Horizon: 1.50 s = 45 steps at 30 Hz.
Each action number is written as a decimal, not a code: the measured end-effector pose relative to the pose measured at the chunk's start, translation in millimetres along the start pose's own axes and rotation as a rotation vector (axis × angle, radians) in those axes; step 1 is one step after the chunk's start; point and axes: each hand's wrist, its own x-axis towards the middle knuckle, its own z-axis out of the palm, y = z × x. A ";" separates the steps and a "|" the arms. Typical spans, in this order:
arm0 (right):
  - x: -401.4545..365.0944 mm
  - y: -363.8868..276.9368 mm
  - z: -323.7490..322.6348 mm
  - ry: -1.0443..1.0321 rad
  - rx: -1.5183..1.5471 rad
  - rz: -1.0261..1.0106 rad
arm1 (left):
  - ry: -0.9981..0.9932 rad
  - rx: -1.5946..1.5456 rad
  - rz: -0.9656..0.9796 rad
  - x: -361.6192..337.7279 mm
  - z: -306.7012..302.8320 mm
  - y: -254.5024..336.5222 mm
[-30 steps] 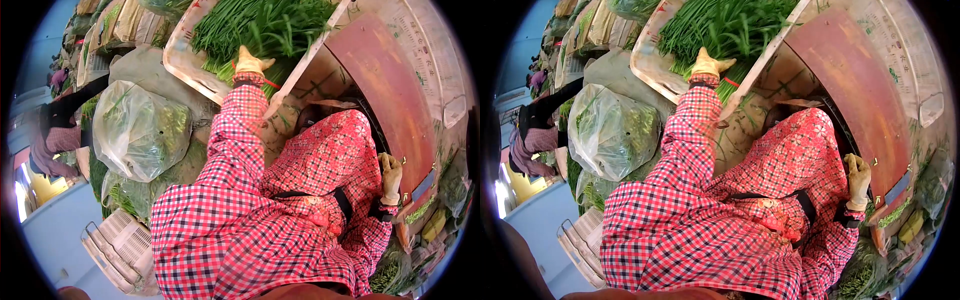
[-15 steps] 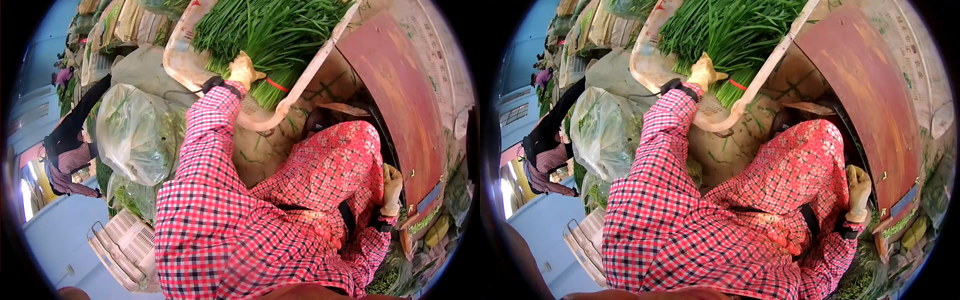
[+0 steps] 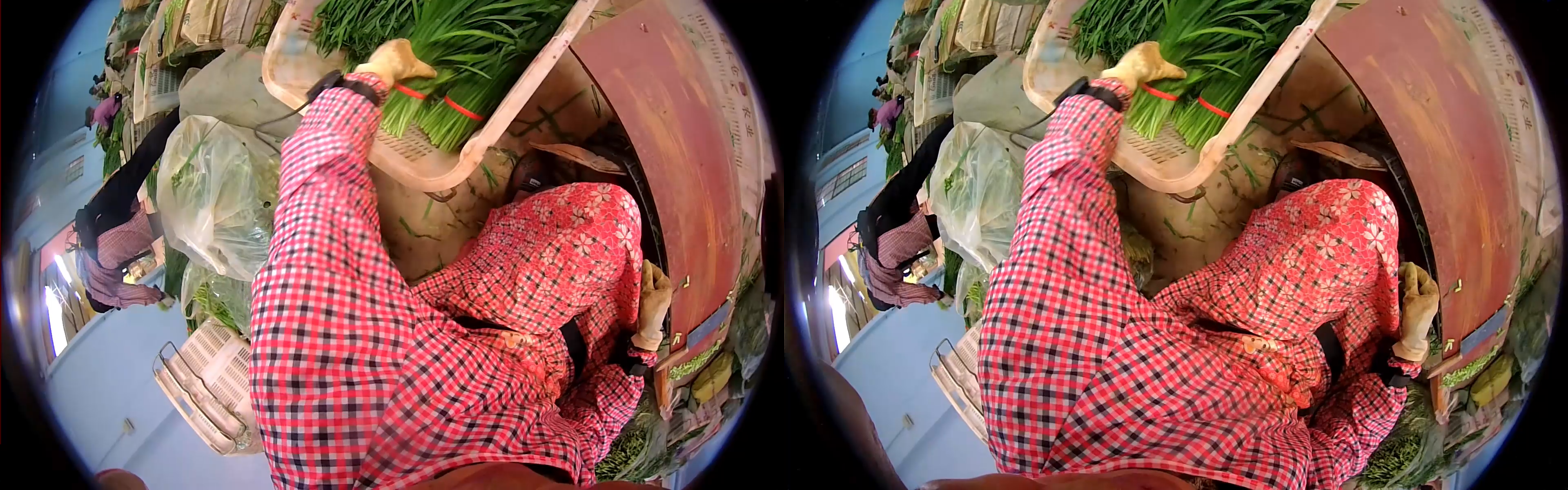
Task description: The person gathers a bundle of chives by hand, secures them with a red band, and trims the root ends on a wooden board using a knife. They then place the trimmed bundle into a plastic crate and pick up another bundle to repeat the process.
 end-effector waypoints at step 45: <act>-743.6 13.9 -13.4 1.396 -0.713 1.565 | -0.785 -0.141 0.900 -209.3 156.3 311.4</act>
